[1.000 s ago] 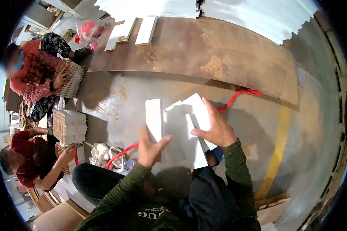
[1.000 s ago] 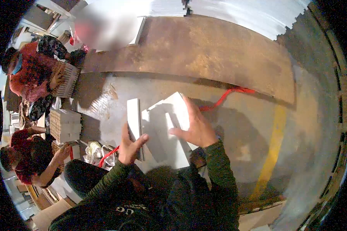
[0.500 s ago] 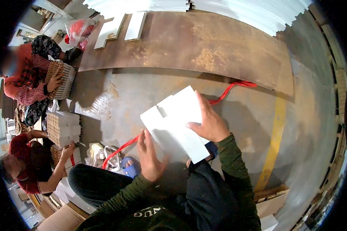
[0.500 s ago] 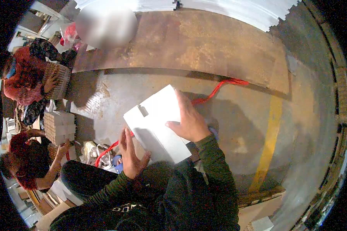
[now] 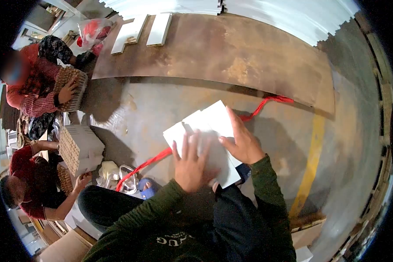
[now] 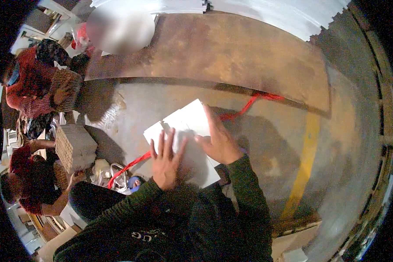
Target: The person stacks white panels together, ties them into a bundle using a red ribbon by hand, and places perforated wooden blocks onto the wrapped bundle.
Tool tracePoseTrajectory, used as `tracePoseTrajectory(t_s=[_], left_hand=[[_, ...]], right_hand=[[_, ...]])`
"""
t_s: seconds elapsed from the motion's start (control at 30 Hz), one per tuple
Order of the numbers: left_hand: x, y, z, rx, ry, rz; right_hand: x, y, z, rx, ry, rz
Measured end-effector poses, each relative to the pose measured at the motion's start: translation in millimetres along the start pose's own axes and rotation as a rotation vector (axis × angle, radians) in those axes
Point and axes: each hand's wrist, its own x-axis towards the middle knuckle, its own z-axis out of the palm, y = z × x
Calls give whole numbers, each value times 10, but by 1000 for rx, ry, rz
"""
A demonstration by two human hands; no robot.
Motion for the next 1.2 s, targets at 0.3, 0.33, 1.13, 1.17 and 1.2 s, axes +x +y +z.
tracePoseTrajectory(t_s=[0.3,0.33,1.13,1.17,1.2], left_hand=[[-69,192,40,-10,-75,148],[-29,151,-2,-66,-86,98],[146,-329,360,-1575,419,-726],[60,-507,615,-1667,349,-896],[130,-346,332,-1875,504,-1084]], right_hand=[[37,53,7,17,-41,31],[45,63,19,45,-39,28],[63,415,66,786,-222,237],[92,1081,259,703,-238,255],[70,1113,170,768,-110,339]])
